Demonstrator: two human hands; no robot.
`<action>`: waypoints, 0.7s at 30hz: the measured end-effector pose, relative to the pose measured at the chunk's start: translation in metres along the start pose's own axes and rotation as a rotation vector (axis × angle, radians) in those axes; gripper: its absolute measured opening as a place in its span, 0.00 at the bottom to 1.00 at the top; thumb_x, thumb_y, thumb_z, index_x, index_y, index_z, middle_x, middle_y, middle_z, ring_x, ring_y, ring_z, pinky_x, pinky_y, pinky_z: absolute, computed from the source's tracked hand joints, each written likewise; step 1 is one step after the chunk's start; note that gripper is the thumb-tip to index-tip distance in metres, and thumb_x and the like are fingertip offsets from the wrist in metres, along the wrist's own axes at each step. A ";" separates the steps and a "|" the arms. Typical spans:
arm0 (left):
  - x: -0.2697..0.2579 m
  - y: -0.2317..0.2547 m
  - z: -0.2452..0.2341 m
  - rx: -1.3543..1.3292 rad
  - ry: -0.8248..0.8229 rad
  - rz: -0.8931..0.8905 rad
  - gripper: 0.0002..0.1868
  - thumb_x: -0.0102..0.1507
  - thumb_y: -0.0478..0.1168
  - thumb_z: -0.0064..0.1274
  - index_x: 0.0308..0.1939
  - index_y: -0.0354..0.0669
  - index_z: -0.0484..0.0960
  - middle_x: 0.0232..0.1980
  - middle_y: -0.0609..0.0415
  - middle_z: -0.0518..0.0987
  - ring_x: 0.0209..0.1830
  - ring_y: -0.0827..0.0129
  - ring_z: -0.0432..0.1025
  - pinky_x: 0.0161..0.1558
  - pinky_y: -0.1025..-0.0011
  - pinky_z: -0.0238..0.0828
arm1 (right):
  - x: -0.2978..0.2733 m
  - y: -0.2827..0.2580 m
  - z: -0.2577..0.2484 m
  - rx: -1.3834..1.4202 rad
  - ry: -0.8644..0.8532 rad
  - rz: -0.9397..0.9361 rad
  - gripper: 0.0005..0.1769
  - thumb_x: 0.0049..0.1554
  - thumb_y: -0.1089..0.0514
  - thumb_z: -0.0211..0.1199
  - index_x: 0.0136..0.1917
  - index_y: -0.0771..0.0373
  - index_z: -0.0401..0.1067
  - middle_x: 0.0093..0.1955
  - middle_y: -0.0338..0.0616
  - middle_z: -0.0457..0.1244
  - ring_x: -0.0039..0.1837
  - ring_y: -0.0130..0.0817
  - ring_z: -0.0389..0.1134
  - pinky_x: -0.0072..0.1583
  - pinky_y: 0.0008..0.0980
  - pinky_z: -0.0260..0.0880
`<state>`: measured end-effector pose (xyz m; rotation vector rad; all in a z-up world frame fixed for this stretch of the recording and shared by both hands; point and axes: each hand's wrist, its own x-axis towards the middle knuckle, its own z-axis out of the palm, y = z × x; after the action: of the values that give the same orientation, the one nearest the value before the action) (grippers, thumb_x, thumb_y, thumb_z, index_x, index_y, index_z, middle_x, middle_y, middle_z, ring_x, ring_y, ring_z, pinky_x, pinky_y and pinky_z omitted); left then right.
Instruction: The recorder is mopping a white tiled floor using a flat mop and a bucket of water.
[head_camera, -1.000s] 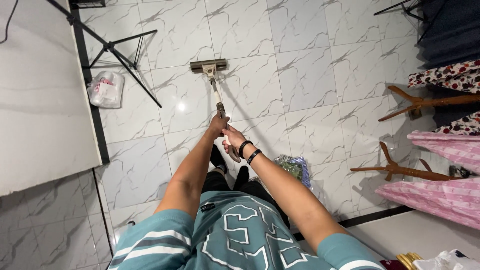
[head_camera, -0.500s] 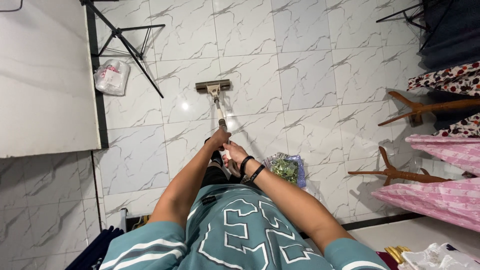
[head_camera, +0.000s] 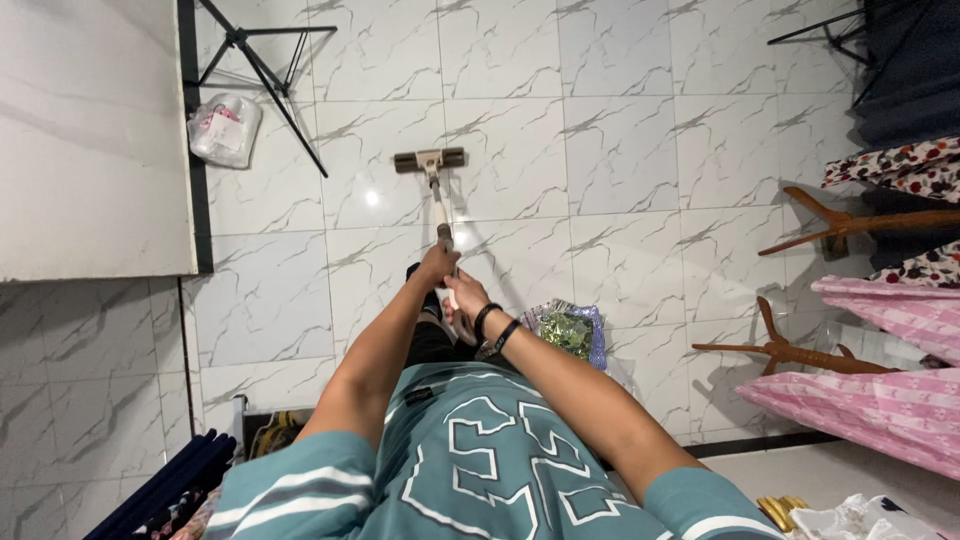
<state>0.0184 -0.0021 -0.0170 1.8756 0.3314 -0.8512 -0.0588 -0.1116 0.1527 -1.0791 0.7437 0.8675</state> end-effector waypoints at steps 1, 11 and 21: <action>0.003 0.008 -0.003 0.036 0.028 -0.019 0.34 0.64 0.46 0.54 0.69 0.35 0.61 0.47 0.37 0.80 0.38 0.50 0.79 0.31 0.57 0.79 | 0.008 -0.003 0.000 0.021 0.005 -0.004 0.16 0.66 0.51 0.49 0.66 0.52 0.63 0.29 0.39 0.56 0.28 0.29 0.57 0.31 0.32 0.62; 0.024 0.056 -0.041 -0.039 -0.036 -0.080 0.25 0.66 0.44 0.53 0.61 0.31 0.71 0.42 0.34 0.82 0.32 0.49 0.78 0.22 0.57 0.74 | 0.027 -0.052 0.010 0.021 -0.008 -0.013 0.17 0.68 0.48 0.49 0.67 0.55 0.63 0.30 0.37 0.57 0.29 0.27 0.57 0.31 0.30 0.64; -0.013 0.048 -0.025 -0.015 -0.042 -0.080 0.23 0.63 0.43 0.53 0.58 0.34 0.68 0.37 0.38 0.80 0.27 0.51 0.77 0.19 0.56 0.73 | 0.015 -0.016 -0.003 0.093 -0.071 -0.002 0.16 0.68 0.50 0.50 0.65 0.57 0.64 0.31 0.38 0.55 0.30 0.27 0.57 0.32 0.30 0.64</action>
<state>0.0468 -0.0003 0.0312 1.8384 0.3871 -0.9384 -0.0376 -0.1143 0.1456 -0.9615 0.7172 0.8571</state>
